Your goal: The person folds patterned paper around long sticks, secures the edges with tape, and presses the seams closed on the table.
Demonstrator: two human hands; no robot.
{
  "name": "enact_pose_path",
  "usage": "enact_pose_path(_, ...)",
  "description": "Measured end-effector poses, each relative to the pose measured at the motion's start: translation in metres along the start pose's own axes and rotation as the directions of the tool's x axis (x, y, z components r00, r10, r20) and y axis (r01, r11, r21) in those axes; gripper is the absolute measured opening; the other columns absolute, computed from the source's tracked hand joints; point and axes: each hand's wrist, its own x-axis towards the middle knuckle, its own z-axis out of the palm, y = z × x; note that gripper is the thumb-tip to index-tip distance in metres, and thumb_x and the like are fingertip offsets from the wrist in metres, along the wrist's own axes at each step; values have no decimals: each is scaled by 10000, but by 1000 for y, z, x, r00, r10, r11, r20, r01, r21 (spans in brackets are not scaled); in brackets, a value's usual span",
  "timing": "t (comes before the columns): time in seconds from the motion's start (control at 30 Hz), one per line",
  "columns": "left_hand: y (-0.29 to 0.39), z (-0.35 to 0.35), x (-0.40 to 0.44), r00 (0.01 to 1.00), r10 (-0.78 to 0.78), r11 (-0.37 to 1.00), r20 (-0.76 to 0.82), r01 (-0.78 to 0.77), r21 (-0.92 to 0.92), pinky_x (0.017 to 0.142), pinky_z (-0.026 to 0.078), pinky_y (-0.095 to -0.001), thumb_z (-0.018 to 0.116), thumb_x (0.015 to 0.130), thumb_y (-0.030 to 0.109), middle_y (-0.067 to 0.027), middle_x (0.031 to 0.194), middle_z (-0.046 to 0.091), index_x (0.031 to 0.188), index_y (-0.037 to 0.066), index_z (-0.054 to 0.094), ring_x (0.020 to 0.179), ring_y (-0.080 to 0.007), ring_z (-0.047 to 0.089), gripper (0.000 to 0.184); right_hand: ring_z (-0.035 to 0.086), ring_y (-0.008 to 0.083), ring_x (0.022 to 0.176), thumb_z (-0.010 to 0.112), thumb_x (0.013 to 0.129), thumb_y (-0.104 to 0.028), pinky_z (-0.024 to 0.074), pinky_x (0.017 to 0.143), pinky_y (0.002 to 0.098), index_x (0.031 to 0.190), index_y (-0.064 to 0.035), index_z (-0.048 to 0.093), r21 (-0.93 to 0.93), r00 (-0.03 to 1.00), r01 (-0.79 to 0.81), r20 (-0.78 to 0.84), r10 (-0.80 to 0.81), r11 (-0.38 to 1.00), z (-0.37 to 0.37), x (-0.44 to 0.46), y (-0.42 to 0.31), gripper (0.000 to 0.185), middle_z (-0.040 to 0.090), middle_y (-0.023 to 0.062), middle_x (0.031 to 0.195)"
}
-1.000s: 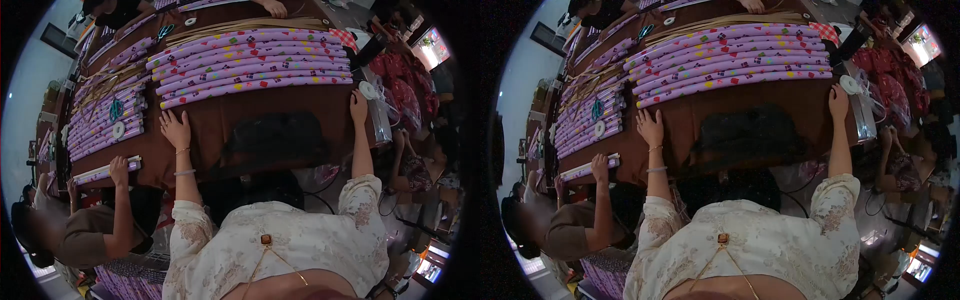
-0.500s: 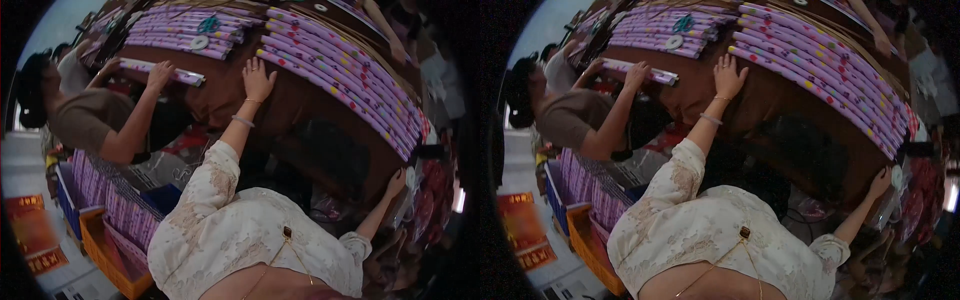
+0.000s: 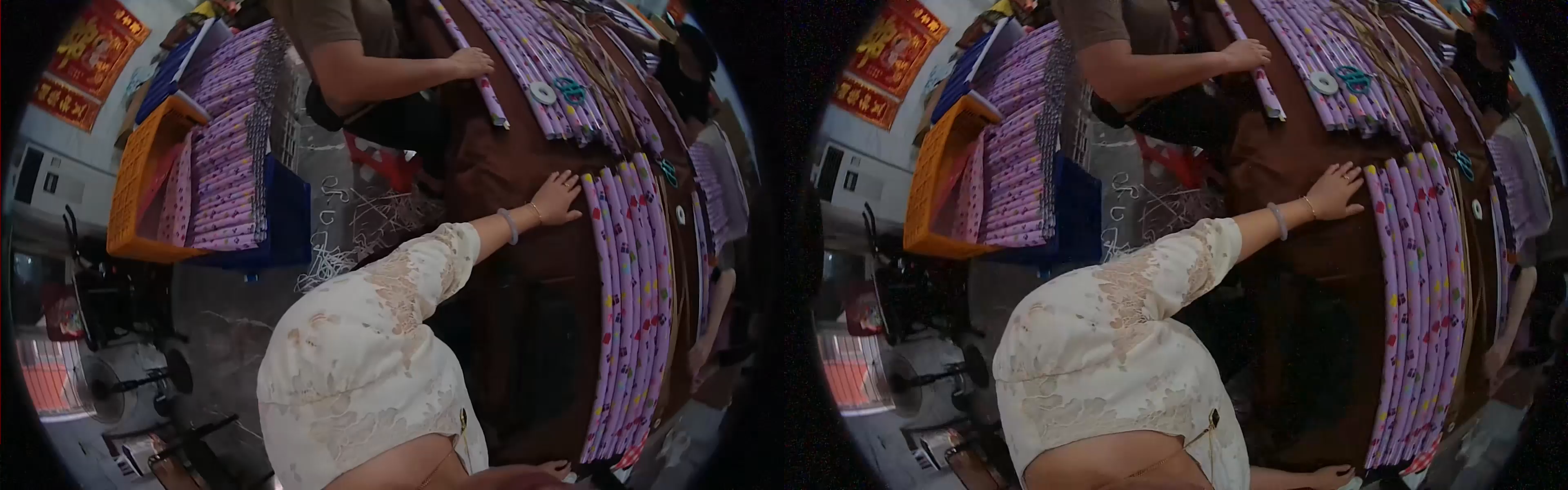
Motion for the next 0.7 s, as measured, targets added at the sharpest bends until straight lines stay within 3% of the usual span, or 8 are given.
enact_pose_path(0.13,-3,9,5,999,-36,998,-13,35,-60,1052,171,-426,419,874,408,-145,1368,313,1259,28,421,1286,-312,226,541,540,286,1011,429,920,-202,442,866,335,1066,24,576,171,963,260,-118,-242,950,-3,21,-47,307,564,173,1103)
enact_pose_path(0.3,-2,11,7,997,-41,999,-59,40,-21,1030,206,-434,470,850,371,-142,1332,363,1193,37,488,1255,-302,284,479,546,278,1001,425,921,-192,456,851,330,1074,23,569,344,811,584,-261,-523,735,-16,39,-114,300,563,169,1102)
enact_pose_path(0.33,-4,20,9,985,-27,999,-173,22,-29,1007,228,-453,502,826,356,-131,1256,455,1062,48,591,1227,-305,321,398,547,276,999,425,921,-190,458,848,329,1075,22,567,361,781,625,-283,-557,692,-21,40,-125,298,563,169,1102)
enact_pose_path(0.43,-10,21,13,982,-39,963,-184,-12,-269,985,250,-449,524,808,329,-106,1092,581,924,73,661,1145,-277,430,313,551,271,993,423,922,-184,467,839,326,1080,21,563,399,697,714,-326,-639,575,-36,38,-155,295,563,167,1102)
enact_pose_path(0.5,-12,14,14,984,-115,952,-135,70,-299,917,343,-414,531,802,303,-76,914,644,810,87,688,1018,-231,532,268,554,268,989,421,923,-180,472,833,324,1084,21,560,408,644,758,-341,-684,509,-48,35,-172,292,563,166,1102)
enact_pose_path(0.57,-16,10,9,994,-43,827,-100,-21,-562,801,439,-360,531,776,328,-76,890,641,870,117,677,873,-213,593,274,557,265,985,420,923,-176,478,827,322,1087,20,557,409,596,793,-359,-718,453,-60,32,-189,290,563,164,1102)
enact_pose_path(0.67,-27,-18,-31,990,134,768,-49,-135,-626,718,476,-325,553,787,272,-63,882,640,884,119,673,778,-218,604,217,560,260,980,418,924,-170,486,819,319,1092,19,552,402,538,828,-371,-757,391,-76,25,-211,286,562,162,1101)
enact_pose_path(0.7,-33,-39,-61,959,199,745,-202,-282,-605,695,476,-329,557,807,231,-65,873,640,909,113,666,776,-222,604,190,562,259,978,417,924,-168,489,816,318,1093,18,551,403,521,836,-371,-769,372,-81,22,-218,285,562,162,1101)
